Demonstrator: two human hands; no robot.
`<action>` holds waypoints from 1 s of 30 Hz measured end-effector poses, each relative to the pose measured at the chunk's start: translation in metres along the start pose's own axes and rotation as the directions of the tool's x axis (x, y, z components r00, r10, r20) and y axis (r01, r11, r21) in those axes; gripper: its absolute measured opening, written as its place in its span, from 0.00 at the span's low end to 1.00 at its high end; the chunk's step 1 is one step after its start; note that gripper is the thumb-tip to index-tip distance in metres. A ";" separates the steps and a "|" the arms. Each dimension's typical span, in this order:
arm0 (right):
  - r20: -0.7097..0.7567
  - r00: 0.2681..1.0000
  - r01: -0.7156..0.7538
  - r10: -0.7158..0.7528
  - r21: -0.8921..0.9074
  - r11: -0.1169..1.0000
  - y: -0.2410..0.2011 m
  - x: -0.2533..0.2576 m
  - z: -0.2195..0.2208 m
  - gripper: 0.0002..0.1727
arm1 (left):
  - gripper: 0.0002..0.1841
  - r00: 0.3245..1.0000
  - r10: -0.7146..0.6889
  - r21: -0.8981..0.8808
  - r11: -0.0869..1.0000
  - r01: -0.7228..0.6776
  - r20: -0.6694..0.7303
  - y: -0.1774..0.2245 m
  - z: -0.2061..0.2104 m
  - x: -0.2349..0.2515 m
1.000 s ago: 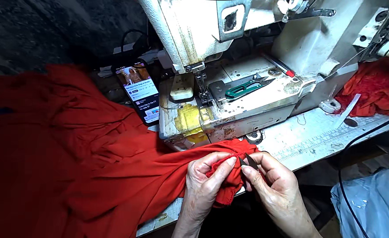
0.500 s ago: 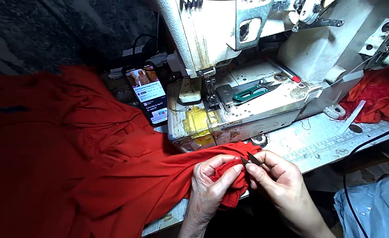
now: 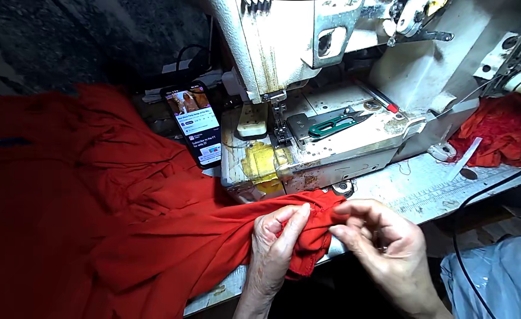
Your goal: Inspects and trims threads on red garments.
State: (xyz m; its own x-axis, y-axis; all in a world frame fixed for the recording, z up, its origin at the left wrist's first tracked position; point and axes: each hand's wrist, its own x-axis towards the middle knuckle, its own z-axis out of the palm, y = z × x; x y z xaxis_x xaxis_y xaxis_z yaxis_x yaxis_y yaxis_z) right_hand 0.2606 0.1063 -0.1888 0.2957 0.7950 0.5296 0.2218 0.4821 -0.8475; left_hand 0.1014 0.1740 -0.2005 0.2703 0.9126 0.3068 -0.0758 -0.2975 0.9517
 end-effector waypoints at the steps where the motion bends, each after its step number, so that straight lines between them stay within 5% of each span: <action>1: 0.044 0.997 0.073 -0.070 -0.065 0.995 0.001 0.004 0.005 0.12 | 0.17 1.000 -0.008 -0.009 1.000 0.008 0.004 -0.001 0.000 0.000; 4: 0.133 0.969 0.236 -0.208 -0.256 0.937 0.009 0.012 0.017 0.08 | 0.20 1.000 0.003 -0.022 1.000 -0.002 0.021 -0.003 -0.004 -0.002; 6: 0.104 0.970 0.243 -0.222 -0.295 0.924 0.011 0.017 0.019 0.04 | 0.11 0.996 0.041 0.005 0.999 -0.042 0.085 -0.002 -0.007 -0.002; 11: -0.154 0.985 -0.109 0.084 -0.159 0.981 0.014 0.033 0.002 0.03 | 0.05 0.998 0.015 0.008 1.000 -0.016 0.069 0.002 -0.002 -0.002; 13: -0.107 0.985 -0.154 0.138 -0.165 0.974 0.012 0.028 -0.004 0.02 | 0.05 0.999 0.013 0.002 1.000 -0.013 0.049 0.003 -0.002 -0.002; 15: -0.046 0.985 -0.174 0.169 -0.171 0.970 0.009 0.020 -0.009 0.13 | 0.07 0.999 0.031 0.013 0.999 -0.032 0.034 0.001 -0.002 -0.001; 19: 0.035 0.995 -0.093 0.097 -0.099 0.991 0.005 0.013 -0.008 0.18 | 0.14 0.998 0.046 0.037 0.998 -0.048 0.032 0.000 -0.004 0.000; 24: 0.036 0.999 0.045 -0.036 -0.298 0.954 0.012 0.012 0.021 0.01 | 0.09 0.996 0.051 0.020 0.998 -0.053 0.073 0.000 -0.005 0.000; 28: -0.078 0.978 -0.195 0.196 0.023 0.981 0.009 0.024 0.009 0.03 | 0.03 0.998 -0.008 -0.002 1.000 0.009 0.062 0.003 -0.003 -0.003; 30: -0.148 0.965 -0.218 0.217 0.009 0.976 0.008 0.034 -0.002 0.03 | 0.03 0.999 0.005 0.015 1.000 -0.005 0.045 0.003 -0.003 -0.001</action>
State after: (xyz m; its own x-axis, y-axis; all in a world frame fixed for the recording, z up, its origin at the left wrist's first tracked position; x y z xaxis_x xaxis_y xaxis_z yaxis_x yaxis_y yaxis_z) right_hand 0.2741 0.1365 -0.1781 0.4714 0.8171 0.3319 0.1432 0.3004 -0.9430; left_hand 0.0984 0.1729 -0.1983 0.3129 0.8977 0.3103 -0.0628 -0.3064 0.9498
